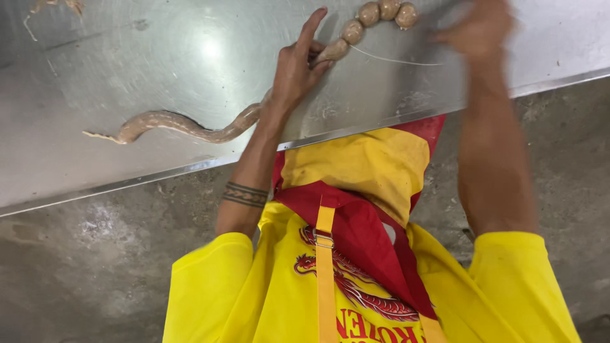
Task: The person sections a long length of filled sausage casing into individual links on a metal table, using a white string to tie knots between the sections and cutting the string with scissors.
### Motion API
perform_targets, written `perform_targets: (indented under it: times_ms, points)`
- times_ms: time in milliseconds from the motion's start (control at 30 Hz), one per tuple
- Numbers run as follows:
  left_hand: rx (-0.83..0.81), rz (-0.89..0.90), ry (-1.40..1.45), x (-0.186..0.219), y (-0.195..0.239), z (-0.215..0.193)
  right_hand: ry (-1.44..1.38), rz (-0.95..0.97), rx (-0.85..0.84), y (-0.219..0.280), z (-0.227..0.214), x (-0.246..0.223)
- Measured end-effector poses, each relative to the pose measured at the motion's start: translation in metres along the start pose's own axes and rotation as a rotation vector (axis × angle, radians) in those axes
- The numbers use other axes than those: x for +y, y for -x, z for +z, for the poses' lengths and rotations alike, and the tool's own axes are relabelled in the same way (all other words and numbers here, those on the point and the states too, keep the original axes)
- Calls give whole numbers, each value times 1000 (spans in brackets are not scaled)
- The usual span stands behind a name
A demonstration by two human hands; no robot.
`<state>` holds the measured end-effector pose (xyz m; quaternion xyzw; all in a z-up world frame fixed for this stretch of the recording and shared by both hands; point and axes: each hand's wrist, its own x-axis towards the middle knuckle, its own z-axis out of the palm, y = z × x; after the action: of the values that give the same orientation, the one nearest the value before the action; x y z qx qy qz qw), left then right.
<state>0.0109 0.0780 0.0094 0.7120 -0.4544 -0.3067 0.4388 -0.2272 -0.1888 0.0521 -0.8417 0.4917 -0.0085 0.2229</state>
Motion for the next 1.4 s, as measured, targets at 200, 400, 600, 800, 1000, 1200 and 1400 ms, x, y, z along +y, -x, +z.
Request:
perform_targets:
  times_ms: [200, 400, 600, 800, 1000, 1200, 1400]
  points:
    - [356, -99, 12, -5, -9, 26, -19, -520, -305, 134, 68, -162]
    - [381, -137, 31, -4, -12, 23, 184, -5, -439, 301, -55, 99]
    - [-18, 517, -552, 3, -5, 12, -898, 722, -745, 408, -30, 231]
    - [-126, 335, -570, 17, -1, 0, -2153, 193, 267, 302, 29, 294]
    - [-30, 97, -105, 11, 19, -23, -1031, 528, 78, 64, -20, 144]
    - [312, -158, 117, -12, 30, 22, 517, -557, -265, 57, 69, -155]
    - [455, -214, -47, -13, 22, 29, -614, -295, -726, 215, -10, -53]
